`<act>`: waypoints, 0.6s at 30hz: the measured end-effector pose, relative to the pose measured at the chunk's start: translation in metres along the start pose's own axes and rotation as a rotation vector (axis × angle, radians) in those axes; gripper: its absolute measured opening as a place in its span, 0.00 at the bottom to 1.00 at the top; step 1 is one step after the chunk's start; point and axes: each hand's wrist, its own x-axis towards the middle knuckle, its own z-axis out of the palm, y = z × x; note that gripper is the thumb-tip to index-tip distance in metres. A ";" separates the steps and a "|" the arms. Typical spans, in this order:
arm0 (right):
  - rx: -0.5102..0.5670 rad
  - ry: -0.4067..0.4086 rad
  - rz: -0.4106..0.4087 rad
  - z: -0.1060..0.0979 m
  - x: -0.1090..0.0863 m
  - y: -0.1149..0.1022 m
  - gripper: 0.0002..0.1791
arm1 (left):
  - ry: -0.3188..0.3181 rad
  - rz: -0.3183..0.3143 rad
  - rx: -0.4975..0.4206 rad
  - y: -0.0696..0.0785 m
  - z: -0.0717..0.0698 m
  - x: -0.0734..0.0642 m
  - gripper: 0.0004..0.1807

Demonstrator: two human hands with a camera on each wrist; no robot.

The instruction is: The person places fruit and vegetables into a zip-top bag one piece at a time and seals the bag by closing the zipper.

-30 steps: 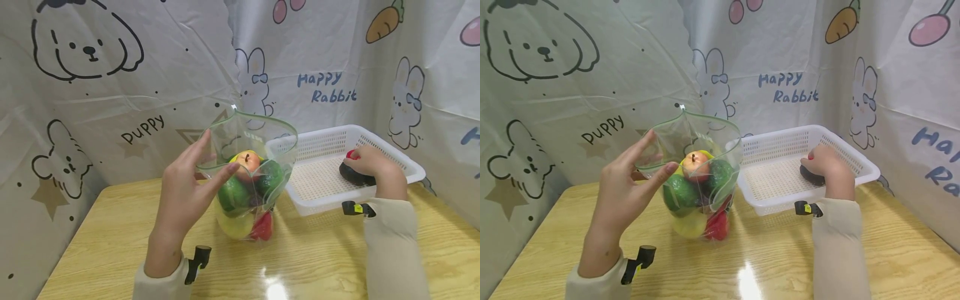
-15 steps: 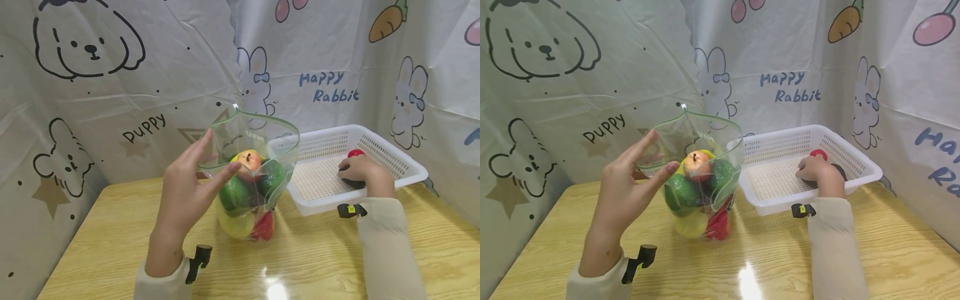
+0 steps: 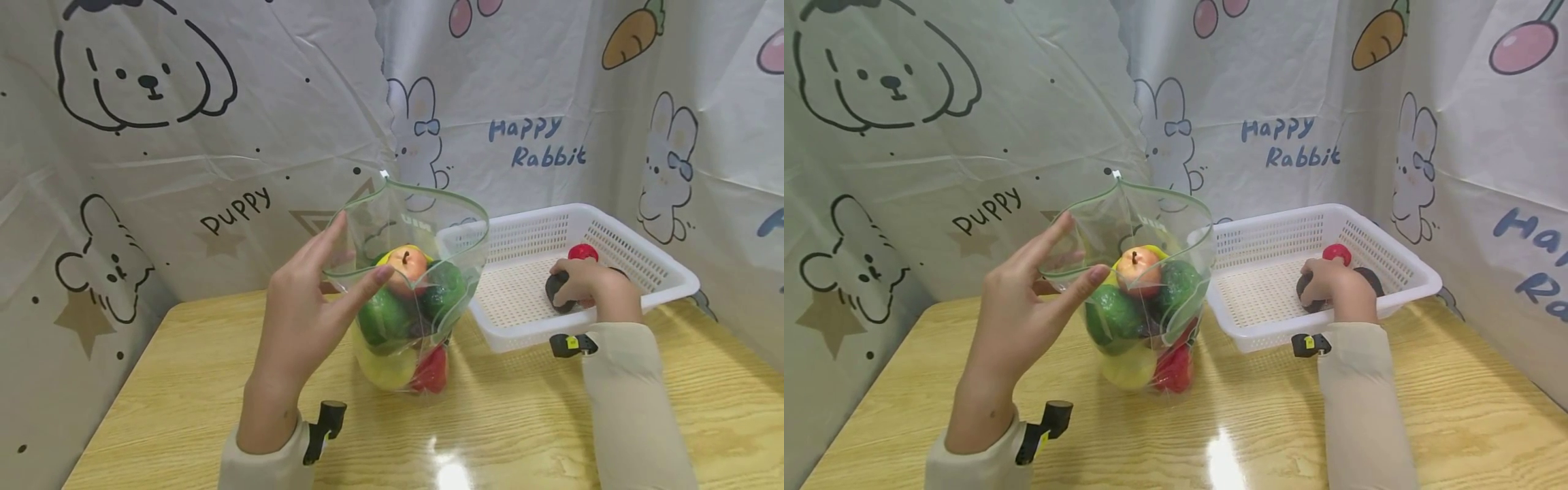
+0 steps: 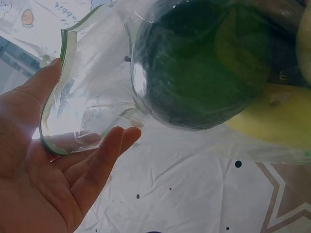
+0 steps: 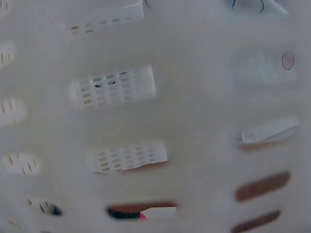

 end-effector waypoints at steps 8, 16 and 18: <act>0.055 -0.026 0.036 0.002 0.001 -0.002 0.37 | -0.002 -0.002 0.005 0.001 -0.001 0.000 0.43; 0.039 -0.015 0.033 0.006 0.006 -0.004 0.35 | -0.006 -0.003 0.005 0.001 -0.001 0.000 0.43; 0.025 -0.013 0.029 0.007 0.007 -0.005 0.36 | -0.006 -0.002 0.007 0.001 -0.001 0.000 0.43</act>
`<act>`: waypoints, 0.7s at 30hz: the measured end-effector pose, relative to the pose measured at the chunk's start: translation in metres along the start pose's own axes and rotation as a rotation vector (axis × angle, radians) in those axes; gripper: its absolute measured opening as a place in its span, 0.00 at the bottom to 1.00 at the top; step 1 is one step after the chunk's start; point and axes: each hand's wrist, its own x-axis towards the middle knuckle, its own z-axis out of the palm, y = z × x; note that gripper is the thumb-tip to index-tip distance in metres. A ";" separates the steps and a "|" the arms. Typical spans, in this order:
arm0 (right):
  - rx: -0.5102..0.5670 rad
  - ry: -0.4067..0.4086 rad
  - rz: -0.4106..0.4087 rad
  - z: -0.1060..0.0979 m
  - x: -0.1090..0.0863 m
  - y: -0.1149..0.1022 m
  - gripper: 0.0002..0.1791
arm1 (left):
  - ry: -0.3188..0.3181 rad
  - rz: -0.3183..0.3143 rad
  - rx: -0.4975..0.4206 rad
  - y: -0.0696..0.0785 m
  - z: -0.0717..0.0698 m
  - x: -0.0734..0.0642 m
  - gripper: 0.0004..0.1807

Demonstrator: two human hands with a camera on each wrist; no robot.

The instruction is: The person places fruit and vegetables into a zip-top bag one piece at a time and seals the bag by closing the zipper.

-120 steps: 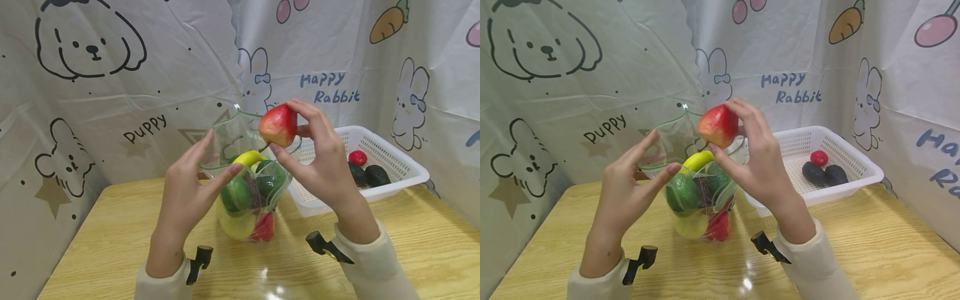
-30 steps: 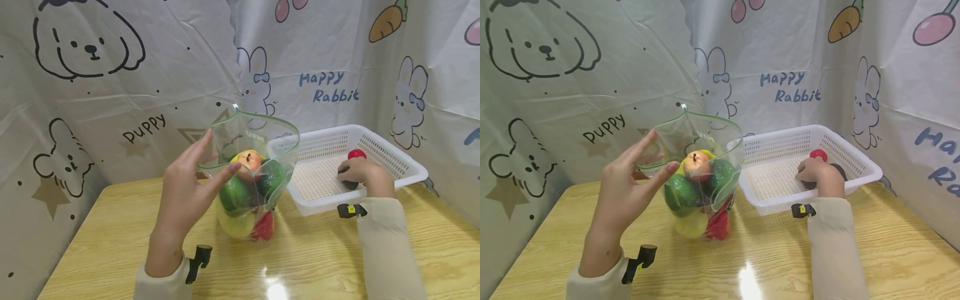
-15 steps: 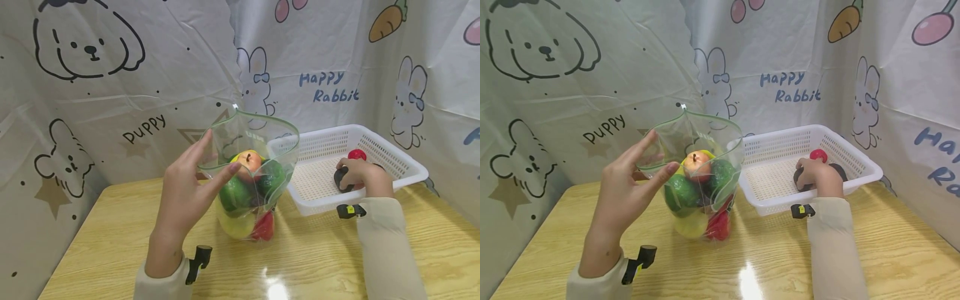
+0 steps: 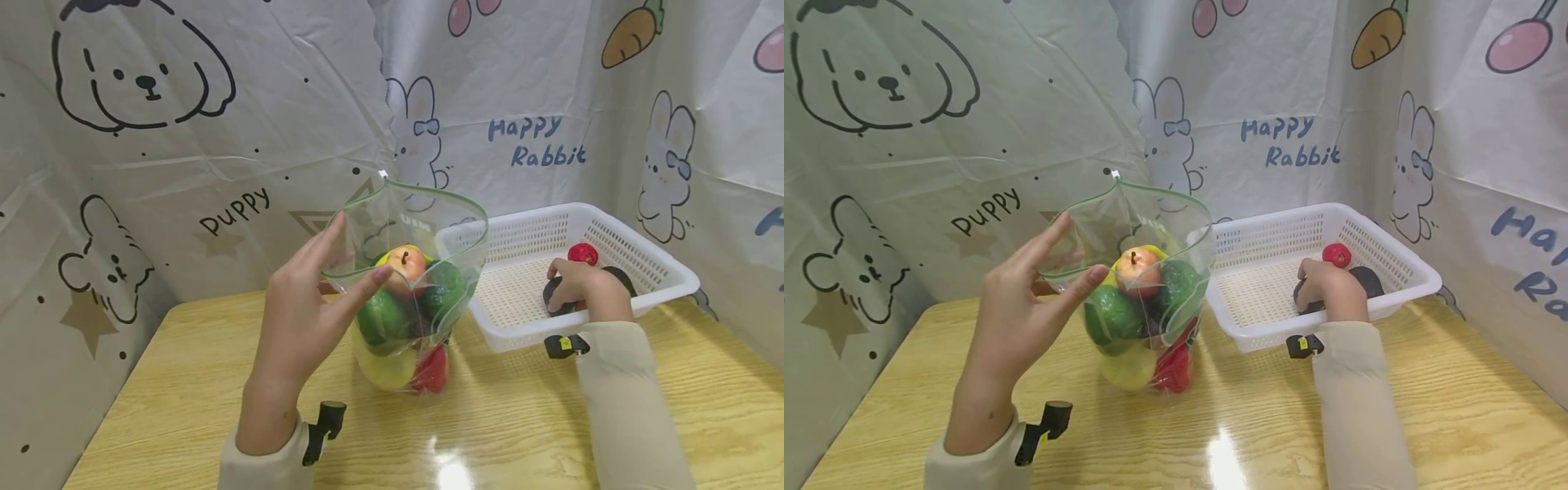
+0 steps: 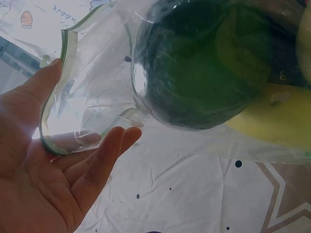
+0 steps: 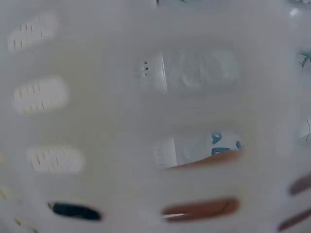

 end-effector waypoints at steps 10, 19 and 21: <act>0.010 -0.033 0.023 0.005 -0.001 -0.003 0.42 | 0.001 0.002 -0.006 0.000 0.000 0.000 0.43; -0.004 -0.024 -0.010 0.005 0.000 -0.001 0.43 | 0.004 0.005 0.000 0.001 0.000 -0.001 0.43; -0.003 -0.013 -0.014 0.005 0.002 -0.001 0.43 | 0.003 0.004 0.000 0.001 0.000 -0.001 0.43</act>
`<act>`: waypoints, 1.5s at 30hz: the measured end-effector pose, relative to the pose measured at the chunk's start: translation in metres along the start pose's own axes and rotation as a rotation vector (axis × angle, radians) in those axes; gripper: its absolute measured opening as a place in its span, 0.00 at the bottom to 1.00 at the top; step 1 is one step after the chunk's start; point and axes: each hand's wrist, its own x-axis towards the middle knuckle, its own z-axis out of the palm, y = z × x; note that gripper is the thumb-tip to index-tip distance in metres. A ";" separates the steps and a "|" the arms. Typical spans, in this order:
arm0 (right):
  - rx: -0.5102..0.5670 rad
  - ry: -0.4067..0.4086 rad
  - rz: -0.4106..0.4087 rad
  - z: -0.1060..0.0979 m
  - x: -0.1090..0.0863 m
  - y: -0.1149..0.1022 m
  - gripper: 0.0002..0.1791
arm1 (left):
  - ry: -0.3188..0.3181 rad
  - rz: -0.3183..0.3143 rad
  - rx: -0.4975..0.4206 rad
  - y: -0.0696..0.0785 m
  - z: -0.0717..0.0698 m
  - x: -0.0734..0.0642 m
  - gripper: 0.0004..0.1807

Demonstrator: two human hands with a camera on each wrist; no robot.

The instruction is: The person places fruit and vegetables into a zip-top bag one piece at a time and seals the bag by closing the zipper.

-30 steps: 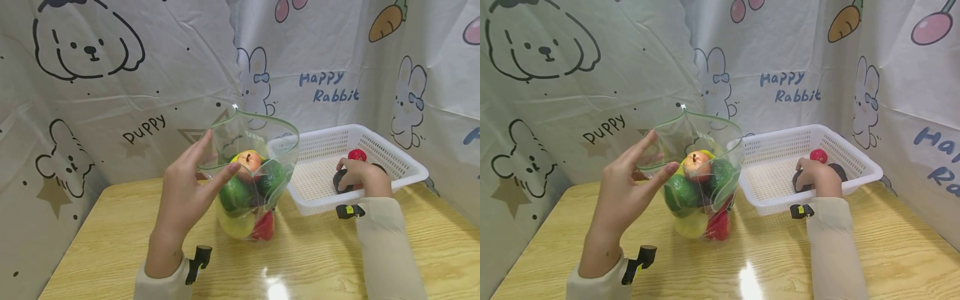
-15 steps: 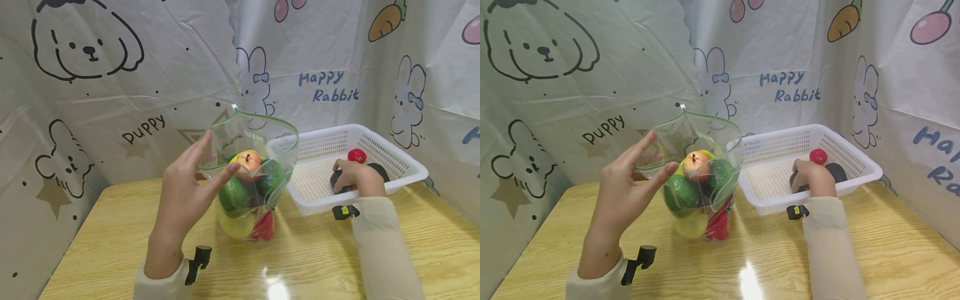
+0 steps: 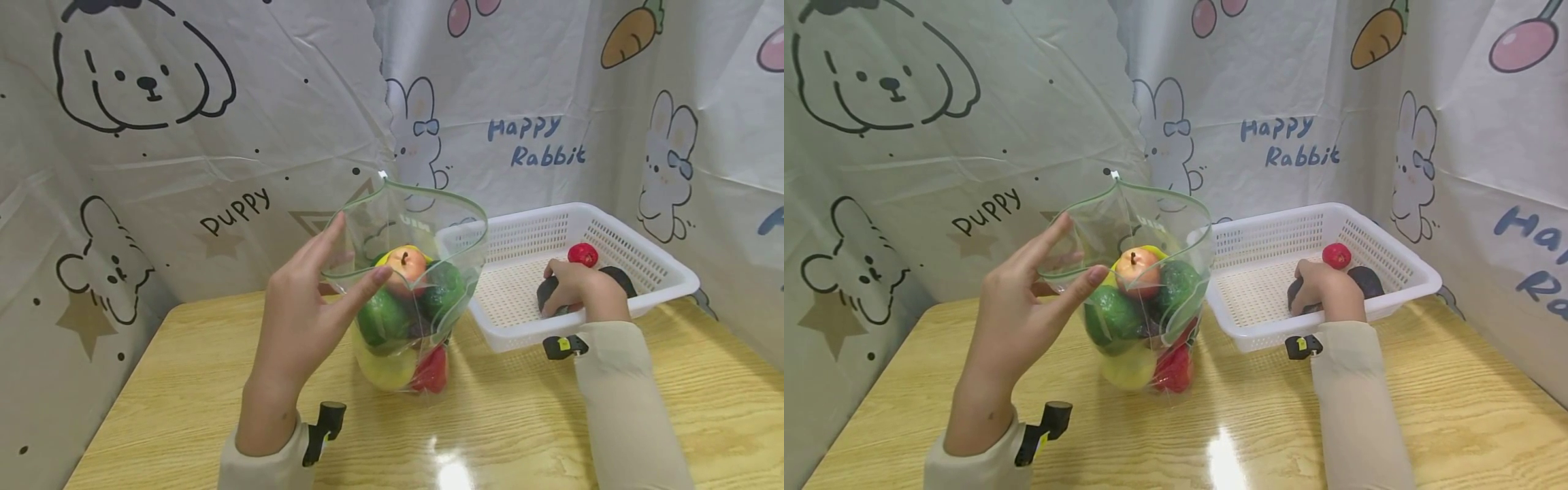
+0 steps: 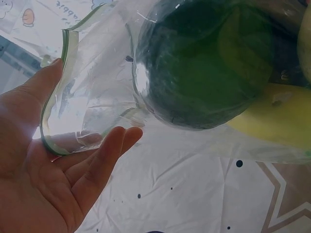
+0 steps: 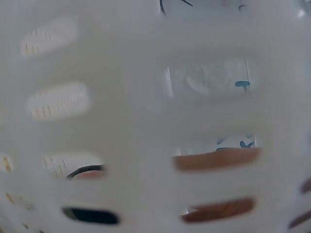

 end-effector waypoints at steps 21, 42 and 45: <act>0.151 0.550 -0.381 -0.029 -0.040 -0.041 0.44 | -0.014 -0.017 -0.004 0.001 -0.001 0.000 0.43; 0.615 1.072 -1.192 -0.003 -0.117 -0.142 0.43 | -0.010 -0.007 -0.002 0.002 -0.002 0.000 0.43; 0.541 1.039 -1.242 0.002 -0.120 -0.146 0.42 | -0.013 -0.012 -0.002 0.002 -0.002 0.000 0.43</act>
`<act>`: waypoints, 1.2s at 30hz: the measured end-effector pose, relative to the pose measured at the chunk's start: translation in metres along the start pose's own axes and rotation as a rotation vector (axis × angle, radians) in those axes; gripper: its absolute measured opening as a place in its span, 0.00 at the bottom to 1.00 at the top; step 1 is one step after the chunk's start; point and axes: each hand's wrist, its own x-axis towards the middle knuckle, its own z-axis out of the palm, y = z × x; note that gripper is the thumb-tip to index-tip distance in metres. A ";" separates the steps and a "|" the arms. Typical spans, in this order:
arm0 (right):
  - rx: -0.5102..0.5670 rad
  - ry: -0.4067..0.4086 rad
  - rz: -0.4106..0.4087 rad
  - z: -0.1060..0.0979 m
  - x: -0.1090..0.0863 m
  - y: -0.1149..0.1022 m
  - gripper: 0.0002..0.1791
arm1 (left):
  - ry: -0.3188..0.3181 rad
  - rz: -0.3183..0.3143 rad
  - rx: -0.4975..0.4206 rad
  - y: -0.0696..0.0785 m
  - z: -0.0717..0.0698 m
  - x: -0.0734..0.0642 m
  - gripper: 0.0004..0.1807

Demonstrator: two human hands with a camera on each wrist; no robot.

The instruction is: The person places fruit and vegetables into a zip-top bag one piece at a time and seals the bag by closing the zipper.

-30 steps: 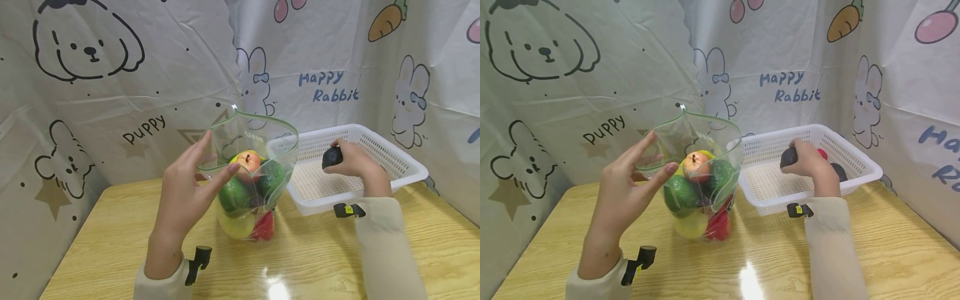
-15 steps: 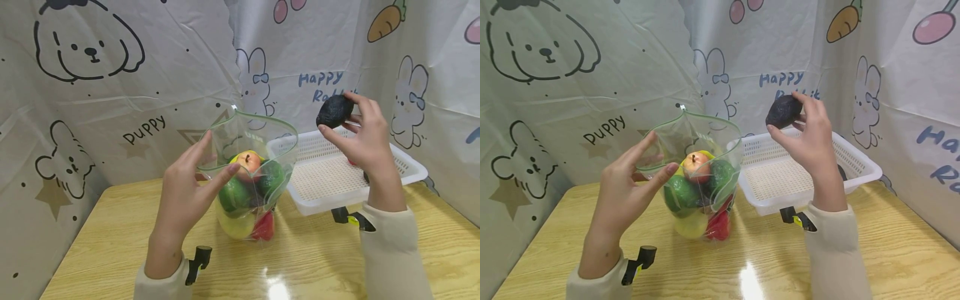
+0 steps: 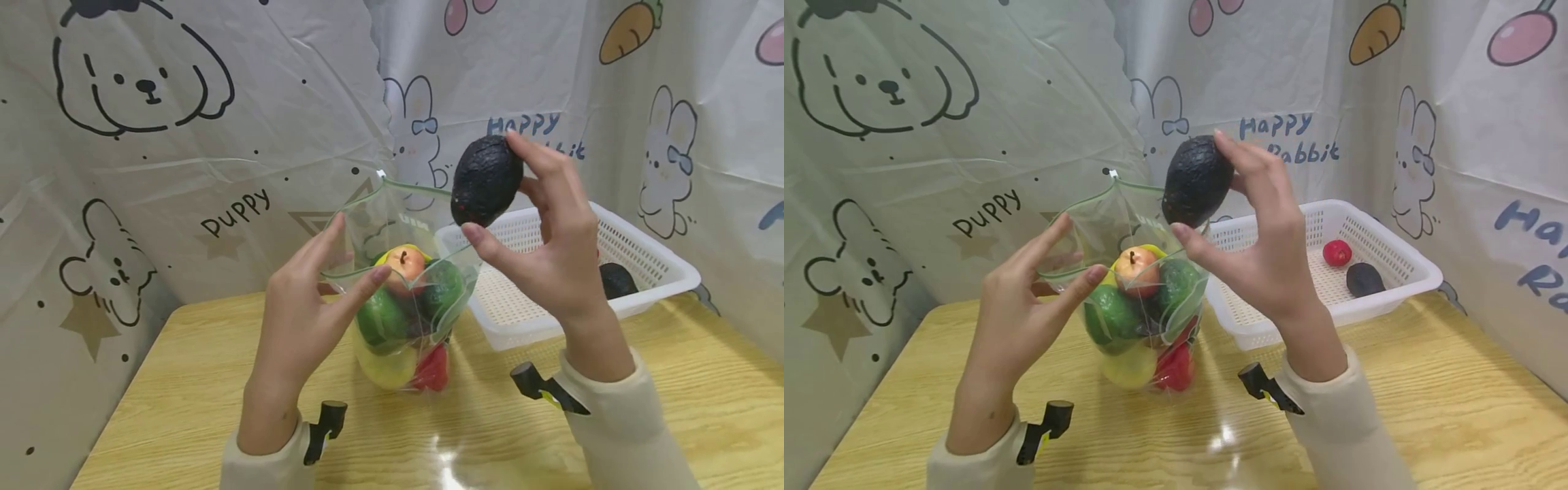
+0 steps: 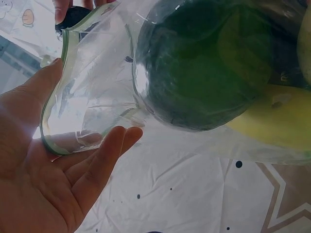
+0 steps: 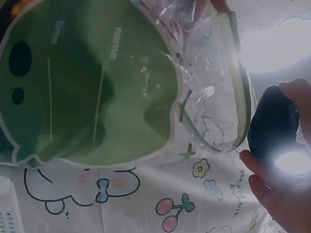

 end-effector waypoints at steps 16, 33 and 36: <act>-0.232 -0.199 0.003 0.008 -0.007 -0.004 0.46 | 0.002 0.012 -0.002 0.000 0.000 0.001 0.43; -0.203 -0.227 0.045 0.009 -0.008 -0.004 0.45 | 0.006 0.004 -0.001 0.001 -0.001 0.000 0.44; -0.209 -0.237 0.050 0.009 -0.009 -0.005 0.45 | 0.008 0.008 -0.001 0.001 -0.001 0.000 0.44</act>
